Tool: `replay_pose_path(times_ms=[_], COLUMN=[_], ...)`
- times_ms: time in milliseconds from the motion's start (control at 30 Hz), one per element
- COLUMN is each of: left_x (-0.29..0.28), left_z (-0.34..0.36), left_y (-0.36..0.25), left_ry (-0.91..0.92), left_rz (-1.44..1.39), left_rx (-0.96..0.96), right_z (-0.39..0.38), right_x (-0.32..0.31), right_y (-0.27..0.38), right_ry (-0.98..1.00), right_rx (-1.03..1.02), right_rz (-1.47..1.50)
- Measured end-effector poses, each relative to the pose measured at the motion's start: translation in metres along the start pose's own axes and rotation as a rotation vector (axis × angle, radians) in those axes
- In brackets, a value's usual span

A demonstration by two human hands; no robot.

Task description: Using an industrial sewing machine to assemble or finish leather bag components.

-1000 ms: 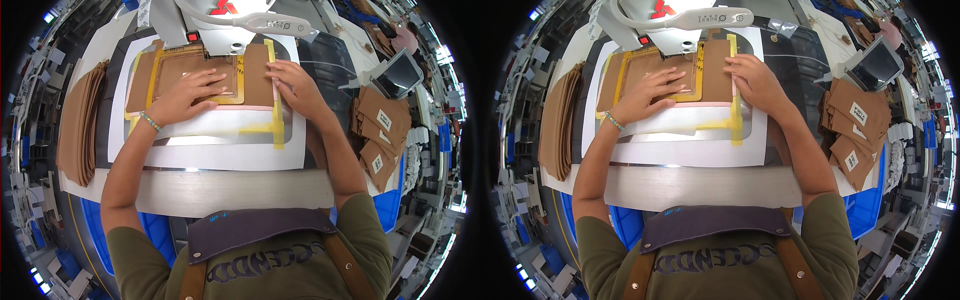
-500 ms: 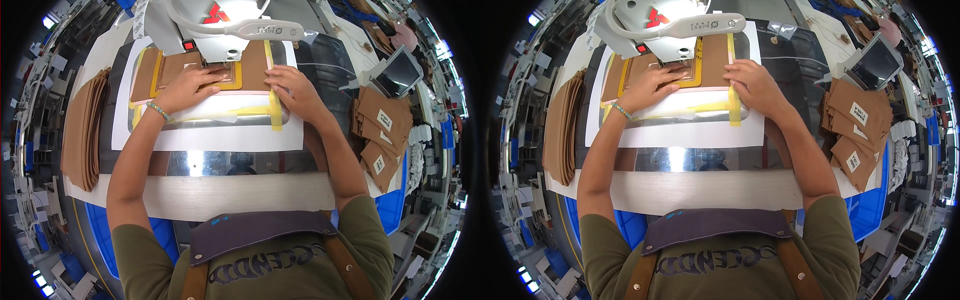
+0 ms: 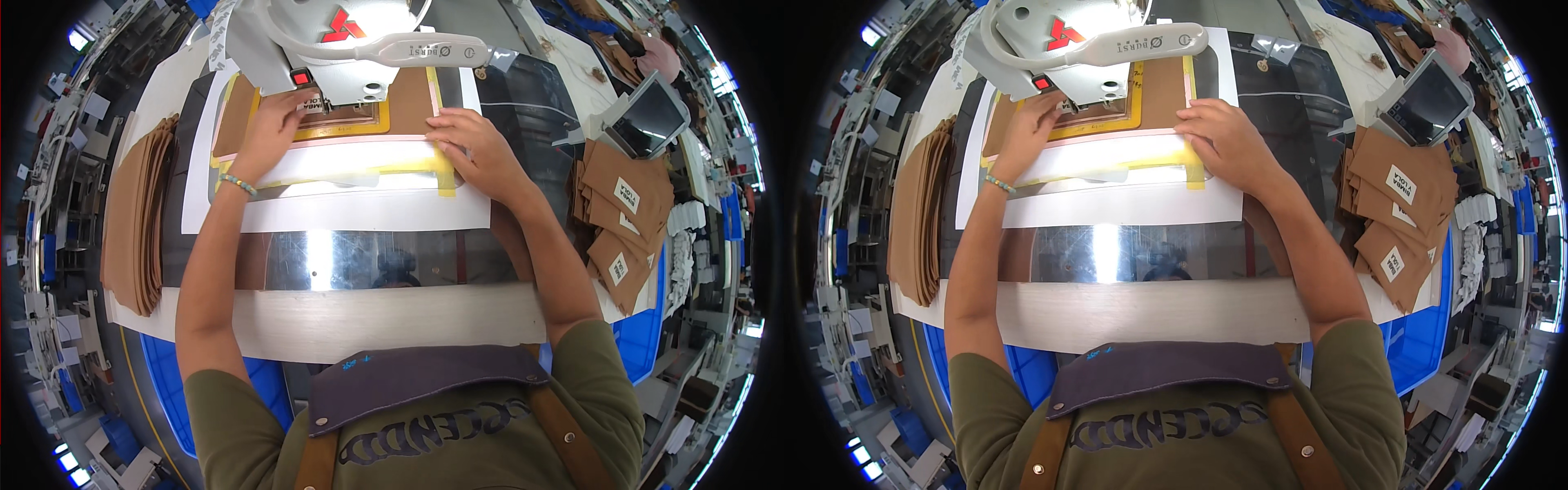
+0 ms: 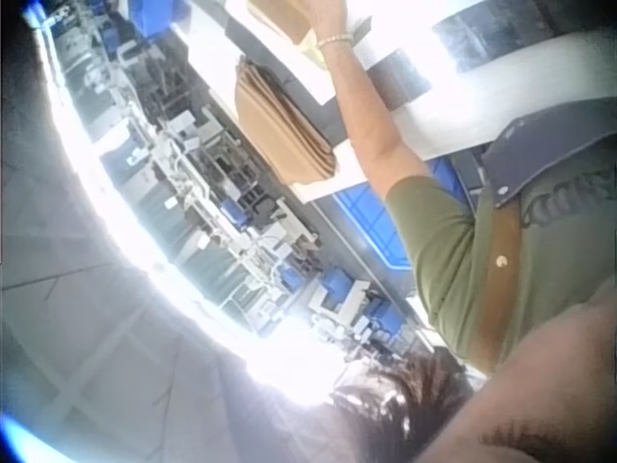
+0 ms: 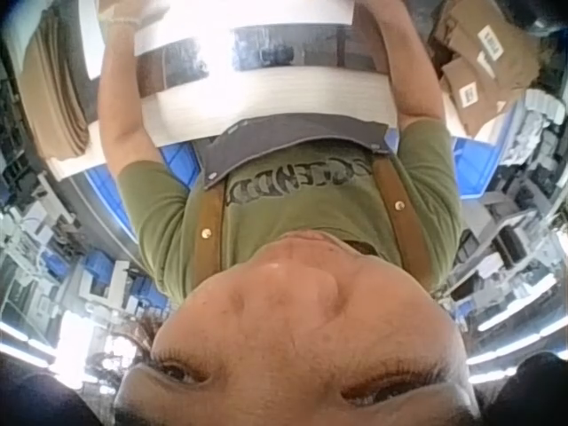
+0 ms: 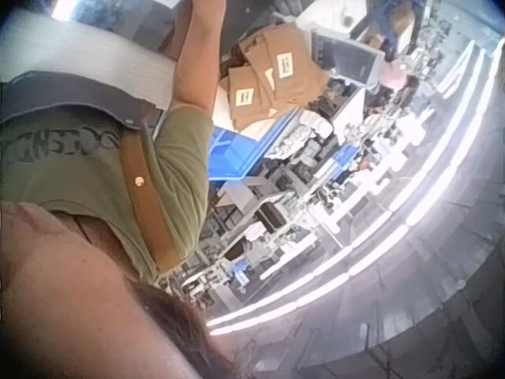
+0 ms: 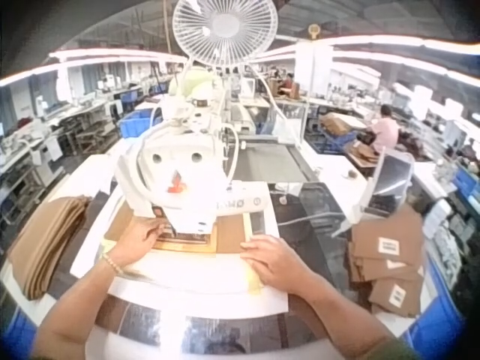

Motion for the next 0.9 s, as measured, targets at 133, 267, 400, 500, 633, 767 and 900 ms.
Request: replay_pose_path(times_ms=[133, 267, 400, 500, 633, 767, 900], left_x=[-0.033, -0.06, -0.067, -0.059, -0.066, -0.061, -0.03], left_z=[-0.022, -0.058, -0.074, -0.066, -0.097, -0.101, -0.067], left_y=[0.062, 0.096, 0.09, 0.083, 0.105, 0.113, 0.095], left_ry=[0.04, 0.002, -0.058, -0.161, 0.027, 0.036, 0.05], left_rz=[0.264, 0.587, 0.29, 0.303, 0.435, 0.418, 0.323], left_rx=[-0.116, -0.069, -0.28, -0.204, -0.283, -0.334, -0.338], right_z=[0.0, 0.015, 0.018, 0.002, 0.005, 0.006, 0.001], right_x=[0.0, 0.009, 0.003, -0.013, 0.006, 0.003, -0.011], right_y=[-0.004, 0.005, 0.019, 0.013, 0.016, 0.0, 0.032], right_ry=[0.0, 0.107, 0.041, 0.049, 0.118, 0.111, -0.033], right_rx=[-0.02, -0.028, -0.067, -0.102, -0.117, -0.205, -0.275], right_rz=[-0.01, 0.002, -0.081, -0.144, -0.118, -0.159, -0.127])
Point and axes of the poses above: each hand's wrist, its own z-axis towards the middle knuckle, its own x-axis out of the palm, y = z × x, the point moved 5 cm from there along z, towards the middle knuckle, and after that the axes turned 12 degrees about x, right-handed, at the moved point
